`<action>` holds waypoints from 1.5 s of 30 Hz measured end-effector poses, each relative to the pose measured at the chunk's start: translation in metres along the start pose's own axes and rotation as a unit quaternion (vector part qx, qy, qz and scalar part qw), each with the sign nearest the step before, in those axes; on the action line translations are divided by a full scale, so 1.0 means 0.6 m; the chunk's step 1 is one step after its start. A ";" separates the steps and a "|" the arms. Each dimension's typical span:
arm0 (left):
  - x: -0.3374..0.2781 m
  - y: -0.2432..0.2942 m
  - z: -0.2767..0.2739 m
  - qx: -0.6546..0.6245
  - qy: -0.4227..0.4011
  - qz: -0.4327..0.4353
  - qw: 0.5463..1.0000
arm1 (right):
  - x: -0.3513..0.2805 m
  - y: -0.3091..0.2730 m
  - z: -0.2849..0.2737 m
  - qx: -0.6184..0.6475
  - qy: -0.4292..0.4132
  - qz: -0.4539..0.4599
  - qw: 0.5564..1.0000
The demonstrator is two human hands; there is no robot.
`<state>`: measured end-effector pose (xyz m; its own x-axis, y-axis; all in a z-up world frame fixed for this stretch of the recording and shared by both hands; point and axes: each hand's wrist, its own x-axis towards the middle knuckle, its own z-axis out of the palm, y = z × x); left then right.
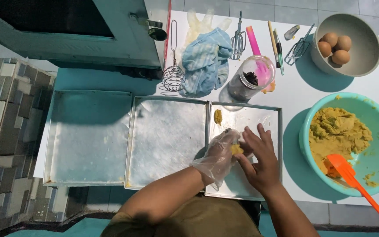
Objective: The person puts on a protective glove and then shapes small balls of dough from a bowl, arranging them neatly on a baking tray.
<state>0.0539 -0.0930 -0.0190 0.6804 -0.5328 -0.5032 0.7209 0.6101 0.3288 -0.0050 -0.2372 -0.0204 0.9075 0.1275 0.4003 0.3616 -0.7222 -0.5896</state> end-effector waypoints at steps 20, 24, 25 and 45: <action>0.106 -0.128 -0.188 0.437 0.062 0.052 0.896 | -0.024 0.007 0.014 -0.094 0.025 -0.003 0.995; 0.024 -0.051 -0.049 0.563 0.020 0.115 0.818 | -0.011 -0.008 0.008 -0.088 0.046 -0.041 0.994; 0.034 -0.060 -0.066 0.625 0.002 0.137 0.769 | -0.010 -0.010 0.007 -0.085 0.048 -0.053 0.994; 0.171 -0.256 -0.262 0.532 0.185 0.427 0.707 | -0.012 -0.022 0.009 0.001 0.192 -0.067 0.979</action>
<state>-0.0075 -0.1491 -0.2468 0.9884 0.0737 0.1326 -0.1076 -0.2754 0.9553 -0.0149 -0.2250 -0.0194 0.7053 -0.0441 0.7076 0.4722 -0.7152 -0.5153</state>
